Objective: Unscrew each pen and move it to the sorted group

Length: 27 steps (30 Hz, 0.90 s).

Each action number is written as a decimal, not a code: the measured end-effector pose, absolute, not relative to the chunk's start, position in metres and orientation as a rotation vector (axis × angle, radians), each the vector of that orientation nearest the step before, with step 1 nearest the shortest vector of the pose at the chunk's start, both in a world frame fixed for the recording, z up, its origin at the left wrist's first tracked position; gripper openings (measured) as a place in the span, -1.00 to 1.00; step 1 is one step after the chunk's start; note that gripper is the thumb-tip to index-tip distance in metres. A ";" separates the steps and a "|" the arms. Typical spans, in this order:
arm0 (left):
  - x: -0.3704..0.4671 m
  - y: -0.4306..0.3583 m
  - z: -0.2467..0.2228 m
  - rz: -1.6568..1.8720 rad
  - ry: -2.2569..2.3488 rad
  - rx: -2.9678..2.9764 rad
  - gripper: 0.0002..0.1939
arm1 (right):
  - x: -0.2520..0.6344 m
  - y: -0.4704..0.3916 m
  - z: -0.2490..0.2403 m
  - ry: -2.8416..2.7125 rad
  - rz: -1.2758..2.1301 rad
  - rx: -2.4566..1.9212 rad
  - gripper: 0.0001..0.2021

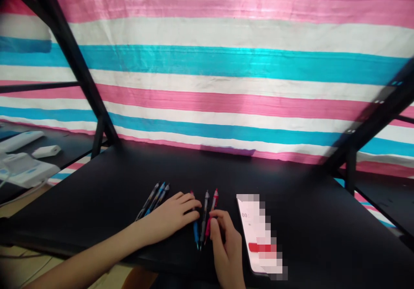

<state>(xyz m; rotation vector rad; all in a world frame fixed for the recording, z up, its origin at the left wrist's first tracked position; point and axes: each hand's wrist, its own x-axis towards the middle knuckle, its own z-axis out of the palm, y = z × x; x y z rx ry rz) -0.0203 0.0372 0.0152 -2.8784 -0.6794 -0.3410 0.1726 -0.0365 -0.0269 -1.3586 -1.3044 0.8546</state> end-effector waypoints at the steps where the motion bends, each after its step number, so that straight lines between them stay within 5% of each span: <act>1: -0.021 0.037 0.015 -0.337 -0.669 -2.862 -0.92 | 0.173 -0.037 -0.028 -1.306 0.858 -1.360 -0.66; 16: -0.036 0.006 0.026 -0.521 -0.715 -2.676 -0.71 | 0.169 -0.030 -0.031 -1.868 0.257 -1.162 -0.80; 27: -0.021 0.006 0.033 -0.728 -1.032 -2.662 -0.74 | 0.175 -0.029 -0.025 -1.648 0.385 -1.104 -0.76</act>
